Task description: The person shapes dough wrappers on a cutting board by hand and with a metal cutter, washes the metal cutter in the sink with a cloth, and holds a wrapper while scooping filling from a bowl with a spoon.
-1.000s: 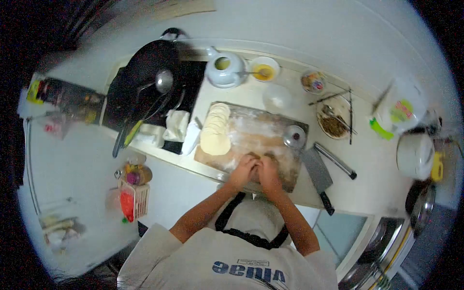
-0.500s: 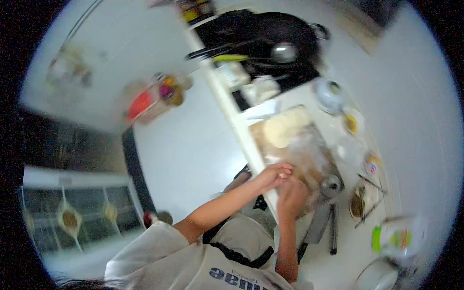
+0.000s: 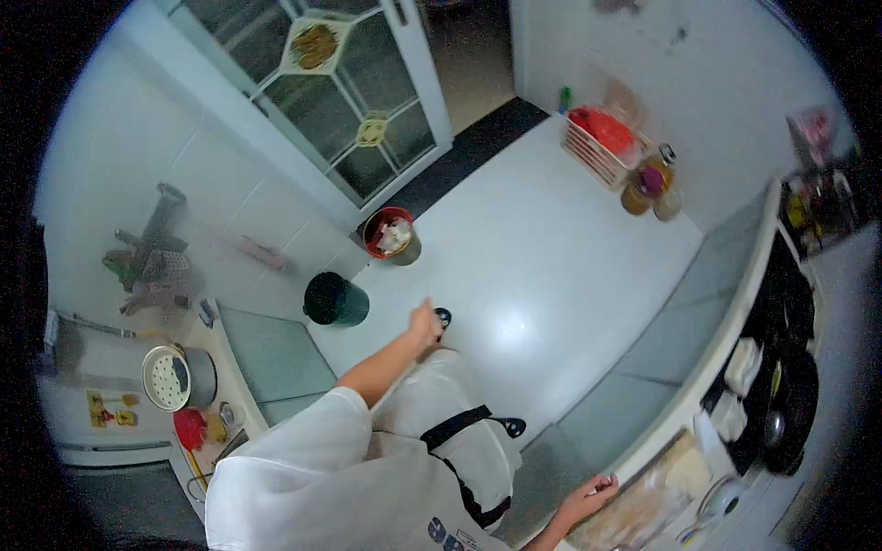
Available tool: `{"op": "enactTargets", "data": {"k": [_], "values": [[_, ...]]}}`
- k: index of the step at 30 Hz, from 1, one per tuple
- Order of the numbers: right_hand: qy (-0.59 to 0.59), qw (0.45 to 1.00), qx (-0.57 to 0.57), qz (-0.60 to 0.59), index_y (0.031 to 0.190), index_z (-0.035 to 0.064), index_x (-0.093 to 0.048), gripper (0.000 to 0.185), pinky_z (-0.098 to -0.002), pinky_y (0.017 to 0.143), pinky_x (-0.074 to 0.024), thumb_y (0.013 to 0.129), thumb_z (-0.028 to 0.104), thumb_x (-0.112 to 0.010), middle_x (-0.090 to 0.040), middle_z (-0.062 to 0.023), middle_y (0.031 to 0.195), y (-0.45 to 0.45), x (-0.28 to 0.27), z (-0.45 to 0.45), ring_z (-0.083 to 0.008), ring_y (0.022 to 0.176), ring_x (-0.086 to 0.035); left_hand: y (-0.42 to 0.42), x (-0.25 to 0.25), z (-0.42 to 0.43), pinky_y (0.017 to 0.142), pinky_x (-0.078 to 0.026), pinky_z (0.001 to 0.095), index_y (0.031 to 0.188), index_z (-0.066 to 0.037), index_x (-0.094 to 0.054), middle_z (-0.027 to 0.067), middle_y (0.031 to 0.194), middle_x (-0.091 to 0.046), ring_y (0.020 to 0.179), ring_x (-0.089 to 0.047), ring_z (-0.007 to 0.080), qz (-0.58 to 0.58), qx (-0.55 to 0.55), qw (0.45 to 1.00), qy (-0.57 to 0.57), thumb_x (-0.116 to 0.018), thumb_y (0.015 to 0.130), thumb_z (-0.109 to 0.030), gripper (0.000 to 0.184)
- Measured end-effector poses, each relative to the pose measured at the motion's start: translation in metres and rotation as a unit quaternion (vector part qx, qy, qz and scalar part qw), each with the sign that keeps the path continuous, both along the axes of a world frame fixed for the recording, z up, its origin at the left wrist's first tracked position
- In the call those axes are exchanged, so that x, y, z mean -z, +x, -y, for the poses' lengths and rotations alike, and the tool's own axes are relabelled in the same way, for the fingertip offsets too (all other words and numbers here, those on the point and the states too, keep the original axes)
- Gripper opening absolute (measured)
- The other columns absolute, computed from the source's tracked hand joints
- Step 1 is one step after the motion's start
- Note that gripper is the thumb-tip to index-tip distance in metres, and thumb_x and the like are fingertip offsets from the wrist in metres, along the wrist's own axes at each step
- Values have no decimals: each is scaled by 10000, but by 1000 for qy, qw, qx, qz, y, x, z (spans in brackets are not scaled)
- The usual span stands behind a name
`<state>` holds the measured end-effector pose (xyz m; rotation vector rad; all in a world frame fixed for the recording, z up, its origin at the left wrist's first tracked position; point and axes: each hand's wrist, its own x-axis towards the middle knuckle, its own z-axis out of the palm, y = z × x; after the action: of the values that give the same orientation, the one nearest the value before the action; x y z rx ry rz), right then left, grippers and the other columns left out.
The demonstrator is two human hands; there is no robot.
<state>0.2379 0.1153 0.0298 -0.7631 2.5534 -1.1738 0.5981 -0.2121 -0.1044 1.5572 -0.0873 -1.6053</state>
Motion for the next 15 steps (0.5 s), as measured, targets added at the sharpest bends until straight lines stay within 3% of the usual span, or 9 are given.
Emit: {"op": "enactTargets", "data": {"k": [1, 3, 6, 7, 8, 9, 12, 15], "values": [[-30, 997, 7, 71, 1214, -31, -403, 315, -320, 756, -428, 951, 133, -456, -489, -100, 911, 8, -1, 26, -204, 831, -487, 46, 17, 18, 382, -256, 289, 666, -162, -301, 15, 537, -325, 426, -329, 134, -61, -42, 997, -31, -425, 968, -300, 354], [10, 998, -55, 8, 1225, -27, -401, 319, -329, 770, -426, 950, 124, -457, -491, -108, 910, 35, -12, 89, -221, 835, -491, 130, 46, 66, 421, -337, 274, 708, -110, -390, 34, 531, -365, 475, -411, 165, -78, -56, 992, -79, -402, 969, -255, 299], [53, 990, -103, -78, 1246, -15, -405, 329, -338, 777, -420, 944, 104, -460, -512, -123, 912, 87, -3, 170, -242, 838, -500, 198, 63, 149, 467, -383, 261, 938, -40, -465, 92, 784, -517, 625, -525, 177, -38, -183, 982, 5, -371, 936, -133, 132], [52, 988, -106, -100, 1248, -8, -413, 334, -334, 764, -420, 941, 112, -468, -520, -123, 910, 105, 8, 187, -237, 832, -503, 224, 83, 177, 568, -451, 291, 1092, -19, -415, 121, 958, -526, 767, -553, 209, -39, -142, 989, -10, -382, 919, -105, 197], [57, 985, -108, -121, 1250, -1, -420, 338, -331, 752, -421, 939, 120, -477, -528, -122, 908, 124, 20, 207, -232, 826, -506, 245, 107, 214, 603, -460, 310, 1068, -32, -446, 117, 950, -536, 782, -555, 217, -12, -151, 988, -25, -397, 913, -106, 179], [109, 989, -91, -49, 1247, -31, -394, 362, -365, 837, -406, 921, 90, -495, -508, -153, 969, 157, 12, 231, -264, 897, -506, 261, 110, 239, 639, -468, 330, 1044, -46, -477, 113, 943, -546, 797, -556, 224, 14, -159, 987, -31, -412, 907, -107, 164], [156, 980, -125, 11, 1225, -14, -429, 342, -338, 771, -424, 905, 71, -512, -530, -115, 905, 219, 46, 263, -230, 821, -517, 285, 129, 283, 731, -481, 370, 1013, -73, -541, 106, 954, -566, 856, -557, 241, 94, -197, 975, -40, -450, 889, -110, 158], [211, 961, -177, -38, 1132, -19, -484, 264, -344, 749, -433, 879, 41, -530, -532, -122, 892, 277, 42, 307, -235, 811, -532, 306, 160, 336, 793, -468, 369, 1062, -74, -548, 111, 1033, -563, 942, -548, 246, 129, -184, 974, -24, -475, 872, -116, 207]]}}
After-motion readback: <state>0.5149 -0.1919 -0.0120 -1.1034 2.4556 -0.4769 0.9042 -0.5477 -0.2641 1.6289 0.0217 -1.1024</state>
